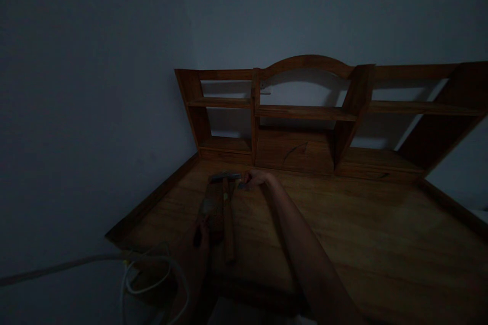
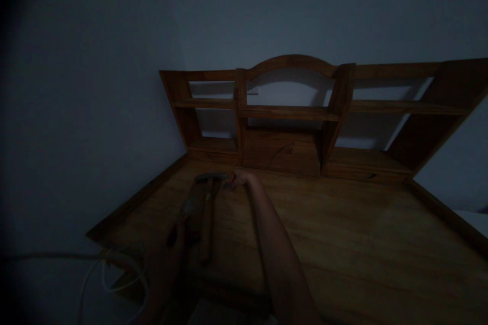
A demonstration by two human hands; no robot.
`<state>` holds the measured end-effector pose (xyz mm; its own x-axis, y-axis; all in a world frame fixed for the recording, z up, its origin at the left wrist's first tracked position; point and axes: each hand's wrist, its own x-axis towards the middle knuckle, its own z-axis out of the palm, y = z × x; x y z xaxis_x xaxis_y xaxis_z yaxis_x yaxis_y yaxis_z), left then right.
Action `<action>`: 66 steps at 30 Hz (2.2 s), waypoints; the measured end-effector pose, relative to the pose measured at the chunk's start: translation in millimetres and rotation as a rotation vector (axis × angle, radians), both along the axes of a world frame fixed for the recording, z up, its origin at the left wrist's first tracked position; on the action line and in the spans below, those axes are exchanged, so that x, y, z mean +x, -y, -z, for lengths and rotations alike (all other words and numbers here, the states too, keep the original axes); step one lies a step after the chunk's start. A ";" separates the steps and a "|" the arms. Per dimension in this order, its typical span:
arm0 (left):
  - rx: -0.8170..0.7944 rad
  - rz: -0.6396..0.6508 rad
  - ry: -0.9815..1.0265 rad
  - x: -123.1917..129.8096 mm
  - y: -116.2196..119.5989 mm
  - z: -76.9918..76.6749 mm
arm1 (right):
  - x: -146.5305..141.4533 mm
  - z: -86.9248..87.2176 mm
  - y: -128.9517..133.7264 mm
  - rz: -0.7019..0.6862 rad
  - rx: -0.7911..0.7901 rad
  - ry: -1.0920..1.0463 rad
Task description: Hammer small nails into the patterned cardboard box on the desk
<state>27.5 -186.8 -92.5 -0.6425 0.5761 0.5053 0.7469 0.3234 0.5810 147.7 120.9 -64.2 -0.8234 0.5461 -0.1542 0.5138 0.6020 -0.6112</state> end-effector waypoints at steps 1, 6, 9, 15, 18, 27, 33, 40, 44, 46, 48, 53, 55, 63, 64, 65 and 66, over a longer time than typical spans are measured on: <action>0.007 -0.006 -0.001 0.2 0.0 -0.1 | 0.0 0.2 -0.2 0.002 -0.004 0.007; -0.002 0.024 -0.001 -1.2 0.1 1.0 | -0.8 2.1 -2.1 -0.004 -0.035 0.038; 0.001 0.019 -0.033 -1.9 0.2 1.1 | -0.9 2.9 -3.3 0.005 -0.035 0.042; -0.001 0.012 0.001 0.8 0.5 -1.4 | 1.2 0.8 -2.8 -0.002 -0.045 0.024; -0.008 0.005 0.014 2.0 0.7 -1.7 | 1.8 0.4 -2.8 -0.021 -0.068 0.011; 0.005 0.006 -0.006 -2.0 0.1 3.6 | 2.7 1.6 -3.2 -0.039 -0.096 -0.011; -0.025 0.007 0.013 0.0 1.1 1.4 | 2.6 1.8 -4.6 -0.051 -0.099 -0.011; -0.033 0.017 -0.018 -1.9 1.7 1.6 | 1.3 2.2 -4.5 -0.053 -0.089 -0.004; -0.031 0.014 -0.015 -2.1 1.5 3.1 | 2.5 -5.1 4.7 -0.003 -0.035 0.017; -0.040 -0.005 -0.008 -1.2 1.2 2.1 | 4.3 -12.8 12.7 0.026 0.006 0.037; -0.037 -0.008 0.002 0.0 0.8 0.1 | 7.0 -24.3 21.6 0.059 0.058 0.062; -0.006 0.021 0.046 1.7 0.7 -2.6 | 12.7 -75.6 49.2 0.170 0.259 0.090; -0.013 0.002 0.059 1.6 1.0 -1.3 | 13.2 -104.7 71.2 0.225 0.377 0.066; 0.131 0.165 0.158 -16.9 4.2 -1.2 | 17.4 -187.9 213.3 0.091 0.805 -0.267; 0.117 0.186 0.190 -22.1 4.6 -2.8 | 17.8 -184.1 222.7 0.060 0.785 -0.260; 0.083 0.211 0.233 -27.8 4.6 -4.6 | 18.2 -175.6 228.8 0.017 0.742 -0.214; 0.040 0.239 0.287 -33.7 4.2 -6.6 | 18.9 -162.5 232.5 -0.003 0.679 -0.148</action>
<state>-6.2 -191.0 -85.8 -0.6108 0.7106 0.3492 0.6036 0.1325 0.7862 166.6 -111.6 98.3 -0.8110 0.4795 0.3351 0.4517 0.8773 -0.1623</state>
